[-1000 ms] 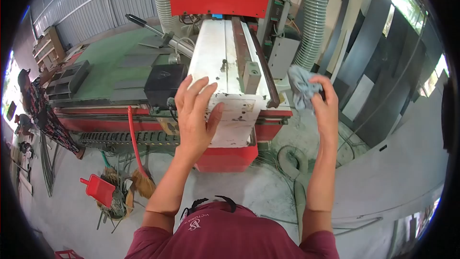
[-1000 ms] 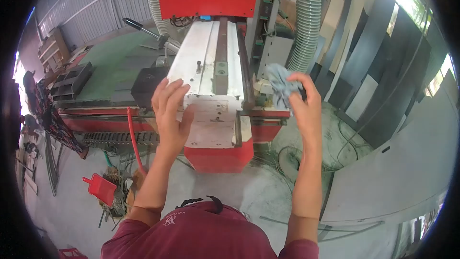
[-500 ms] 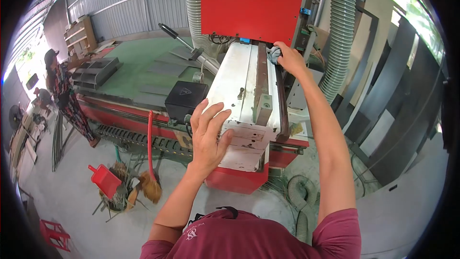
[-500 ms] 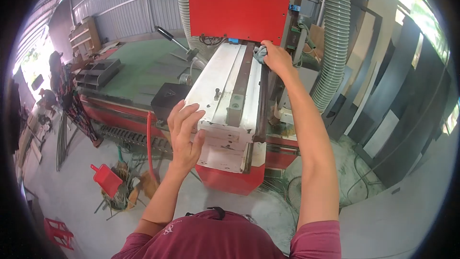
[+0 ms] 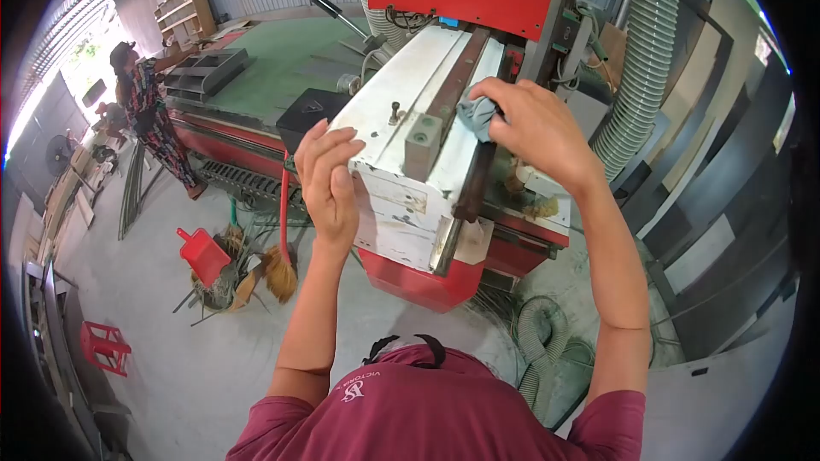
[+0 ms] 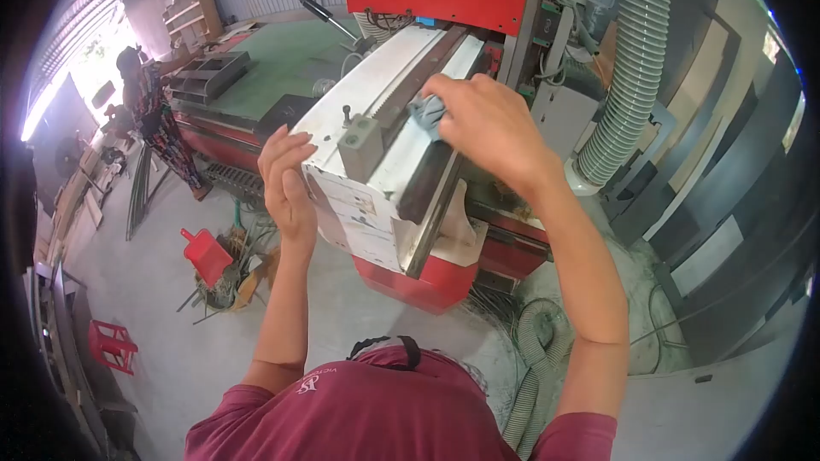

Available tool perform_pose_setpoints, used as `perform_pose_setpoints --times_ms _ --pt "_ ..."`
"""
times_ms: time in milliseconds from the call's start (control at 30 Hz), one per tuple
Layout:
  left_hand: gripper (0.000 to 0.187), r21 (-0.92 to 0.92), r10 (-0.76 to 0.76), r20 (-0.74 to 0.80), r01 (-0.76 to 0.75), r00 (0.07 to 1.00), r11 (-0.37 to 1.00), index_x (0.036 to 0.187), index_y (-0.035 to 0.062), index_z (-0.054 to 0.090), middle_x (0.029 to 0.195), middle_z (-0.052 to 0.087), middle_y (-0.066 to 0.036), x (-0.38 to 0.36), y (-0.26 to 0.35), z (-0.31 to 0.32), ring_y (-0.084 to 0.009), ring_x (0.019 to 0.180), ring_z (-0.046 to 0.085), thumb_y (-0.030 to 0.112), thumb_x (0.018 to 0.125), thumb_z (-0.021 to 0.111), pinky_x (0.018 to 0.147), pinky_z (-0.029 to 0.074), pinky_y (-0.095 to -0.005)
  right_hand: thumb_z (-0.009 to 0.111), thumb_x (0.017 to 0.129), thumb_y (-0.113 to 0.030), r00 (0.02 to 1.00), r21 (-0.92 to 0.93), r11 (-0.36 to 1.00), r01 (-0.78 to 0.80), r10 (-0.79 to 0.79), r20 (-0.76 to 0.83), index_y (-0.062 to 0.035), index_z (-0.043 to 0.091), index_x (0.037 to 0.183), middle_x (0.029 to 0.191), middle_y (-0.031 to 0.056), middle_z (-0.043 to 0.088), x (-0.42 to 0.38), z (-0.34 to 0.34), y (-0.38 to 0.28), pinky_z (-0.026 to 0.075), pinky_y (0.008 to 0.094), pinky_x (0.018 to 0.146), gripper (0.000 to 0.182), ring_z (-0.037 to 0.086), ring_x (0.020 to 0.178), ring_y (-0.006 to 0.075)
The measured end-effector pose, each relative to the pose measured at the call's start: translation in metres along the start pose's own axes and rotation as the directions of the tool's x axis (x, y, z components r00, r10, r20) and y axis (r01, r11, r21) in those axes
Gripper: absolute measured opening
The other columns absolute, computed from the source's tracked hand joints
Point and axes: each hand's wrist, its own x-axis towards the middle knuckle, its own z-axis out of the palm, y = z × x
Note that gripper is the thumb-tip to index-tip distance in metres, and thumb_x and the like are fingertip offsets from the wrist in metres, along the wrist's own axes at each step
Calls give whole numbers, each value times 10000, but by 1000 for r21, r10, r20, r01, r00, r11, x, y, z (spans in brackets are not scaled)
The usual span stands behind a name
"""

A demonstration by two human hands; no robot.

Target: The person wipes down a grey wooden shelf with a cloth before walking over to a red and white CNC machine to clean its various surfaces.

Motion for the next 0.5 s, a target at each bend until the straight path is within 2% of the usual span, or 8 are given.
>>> perform_pose_setpoints --times_ms 33,200,233,267,300,367,433,500 --pt "344 0 -5 -14 5 1000 1000 952 40 645 1083 609 -97 -1 0 2 -313 1185 450 253 974 376 1004 302 -409 507 753 -90 1000 12 1000 3 -3 -5 -79 569 1054 814 136 605 -8 -3 -7 444 414 729 308 566 827 325" --pt "410 2 4 -18 -4 1000 1000 940 15 653 1076 616 -106 0 4 3 -310 1179 464 262 991 330 1002 320 -409 526 751 -51 971 164 958 234 -224 -78 -91 599 1038 855 95 624 -45 -10 -26 459 381 718 298 549 777 283" --pt "410 -3 7 -24 -7 1000 1000 940 15 653 1076 616 -106 1 5 3 -310 1179 464 262 991 330 1002 320 -409 539 745 -45 957 222 931 290 -281 -72 -90 600 1045 879 88 628 -51 -15 -28 461 377 709 310 543 761 278" --pt "420 -6 -10 -26 10 1000 1000 939 13 653 1076 616 -107 1 7 3 -309 1180 465 270 994 325 1005 318 -407 559 731 -44 957 265 927 266 -288 47 -72 600 1061 958 74 640 -58 -30 -31 483 323 729 333 588 797 212" --pt "430 -6 -28 -28 28 999 1000 938 11 653 1076 617 -109 0 8 3 -309 1181 465 278 996 320 1009 316 -405 559 731 -44 955 261 927 269 -291 49 -72 600 1061 958 74 640 -67 -31 -23 483 323 729 333 588 797 212" --pt "469 -1 -51 -29 51 998 999 922 -8 639 1085 609 -131 0 14 4 -285 1194 462 298 1006 294 1026 301 -398 566 735 -21 977 641 740 202 -105 -186 -49 592 1089 1008 62 627 -87 -23 6 479 252 780 356 604 884 145" --pt "466 7 -79 -36 80 996 997 908 -12 631 1079 609 -134 0 14 5 -284 1198 460 284 1009 286 1030 303 -399 528 804 12 941 882 471 -28 309 -135 -69 553 1169 1068 74 619 -102 4 38 476 262 820 374 600 924 126" --pt "466 8 -82 -56 83 995 997 901 -15 627 1077 607 -136 -2 12 9 -286 1201 458 275 1010 278 1033 303 -401 515 830 20 874 994 88 64 475 -98 -30 504 1212 1075 79 597 -98 47 71 476 255 808 385 587 926 113"
